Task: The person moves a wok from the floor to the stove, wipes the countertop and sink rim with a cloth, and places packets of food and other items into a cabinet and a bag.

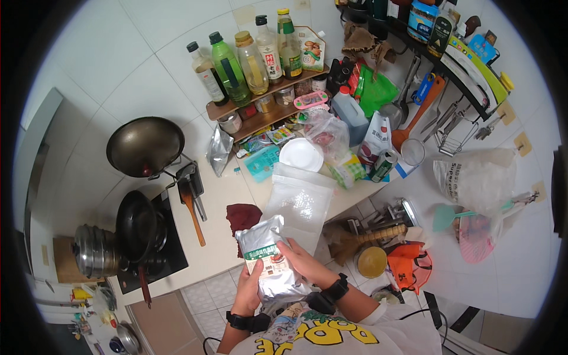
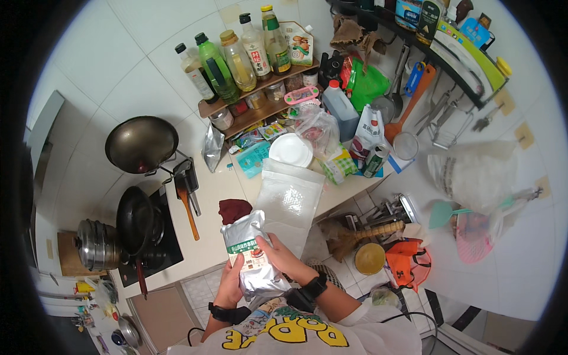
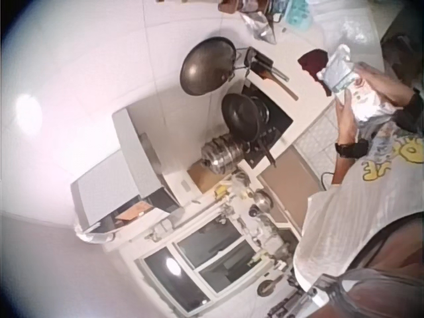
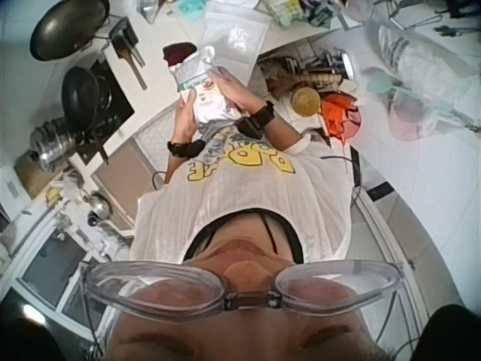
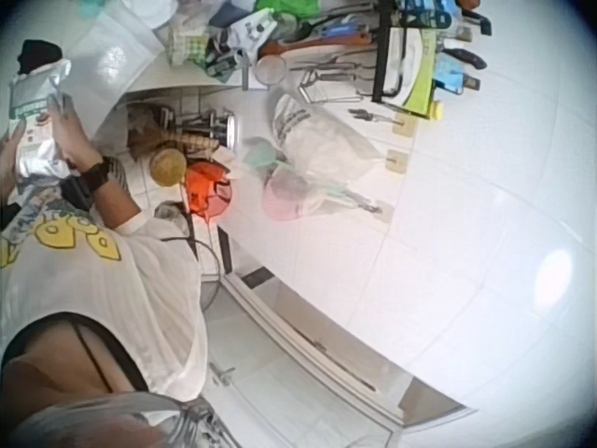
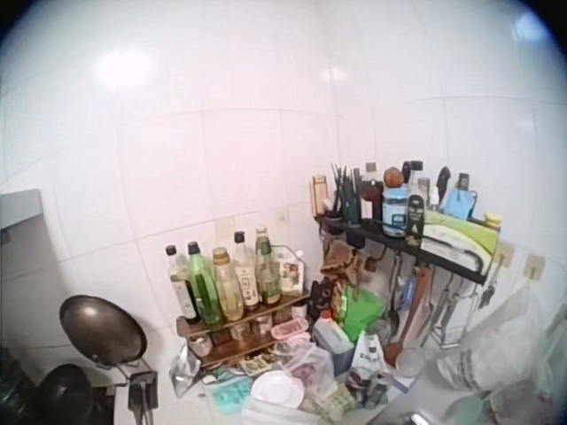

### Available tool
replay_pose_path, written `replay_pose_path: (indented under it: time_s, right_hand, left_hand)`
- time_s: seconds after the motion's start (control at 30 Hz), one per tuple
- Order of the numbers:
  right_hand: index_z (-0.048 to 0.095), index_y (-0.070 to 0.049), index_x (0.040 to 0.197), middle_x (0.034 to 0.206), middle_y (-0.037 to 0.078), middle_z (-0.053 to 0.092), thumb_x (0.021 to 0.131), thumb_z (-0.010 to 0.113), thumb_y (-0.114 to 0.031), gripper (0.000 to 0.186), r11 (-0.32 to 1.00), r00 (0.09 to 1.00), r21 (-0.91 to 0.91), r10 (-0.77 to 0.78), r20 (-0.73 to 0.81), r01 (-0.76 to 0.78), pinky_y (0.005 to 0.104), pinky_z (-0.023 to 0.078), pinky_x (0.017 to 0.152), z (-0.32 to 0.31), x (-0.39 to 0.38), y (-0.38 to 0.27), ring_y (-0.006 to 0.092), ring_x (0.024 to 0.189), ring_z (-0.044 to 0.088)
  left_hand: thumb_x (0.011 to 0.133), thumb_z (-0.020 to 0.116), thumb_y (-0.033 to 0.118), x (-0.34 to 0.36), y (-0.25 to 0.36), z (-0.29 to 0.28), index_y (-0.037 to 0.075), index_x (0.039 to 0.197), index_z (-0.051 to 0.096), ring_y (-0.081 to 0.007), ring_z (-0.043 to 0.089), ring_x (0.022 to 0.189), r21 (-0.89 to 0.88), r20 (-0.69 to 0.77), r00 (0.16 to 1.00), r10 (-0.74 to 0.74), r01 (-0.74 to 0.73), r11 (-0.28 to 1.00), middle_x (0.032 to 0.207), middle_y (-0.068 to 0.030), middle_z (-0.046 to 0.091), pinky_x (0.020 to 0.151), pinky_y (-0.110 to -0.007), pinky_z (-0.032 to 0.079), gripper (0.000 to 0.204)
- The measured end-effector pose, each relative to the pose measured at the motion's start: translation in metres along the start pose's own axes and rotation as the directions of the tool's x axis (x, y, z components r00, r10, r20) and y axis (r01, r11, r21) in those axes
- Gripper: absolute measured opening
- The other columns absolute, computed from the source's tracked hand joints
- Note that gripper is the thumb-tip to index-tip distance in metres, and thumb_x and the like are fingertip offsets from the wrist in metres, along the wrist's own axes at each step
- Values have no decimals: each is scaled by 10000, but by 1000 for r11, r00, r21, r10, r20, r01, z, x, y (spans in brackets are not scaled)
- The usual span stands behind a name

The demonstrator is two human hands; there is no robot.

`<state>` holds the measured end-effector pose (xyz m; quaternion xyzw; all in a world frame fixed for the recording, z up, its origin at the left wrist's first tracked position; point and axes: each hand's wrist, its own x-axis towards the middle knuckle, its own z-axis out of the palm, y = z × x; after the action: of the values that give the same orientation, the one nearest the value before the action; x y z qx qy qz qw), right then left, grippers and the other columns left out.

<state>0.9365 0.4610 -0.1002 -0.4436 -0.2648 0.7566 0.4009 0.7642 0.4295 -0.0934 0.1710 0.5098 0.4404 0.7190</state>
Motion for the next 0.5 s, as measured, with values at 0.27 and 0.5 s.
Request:
replay_pose_path:
  time_s: [0.27, 0.5]
  right_hand:
    - [444, 63, 1223, 1035, 155, 578, 815, 714, -345, 636, 956, 534, -284, -202, -821, -75, 335, 465, 819, -152, 91, 115, 247, 950, 572]
    - [568, 37, 1107, 966, 123, 652, 856, 675, -316, 446, 962, 816, -272, -144, -559, -17, 337, 479, 745, -151, 94, 89, 218, 848, 610]
  left_hand:
    - [941, 593, 242, 0, -13, -25, 17, 1214, 480, -240, 665, 917, -60, -289, 957, -39, 22, 998, 1080, -136, 639, 792, -369, 565, 371]
    - [951, 574, 273, -13, -26, -29, 25, 1222, 496, -247, 656, 930, -107, -361, 932, -23, -17, 994, 1094, -120, 642, 797, -386, 556, 375]
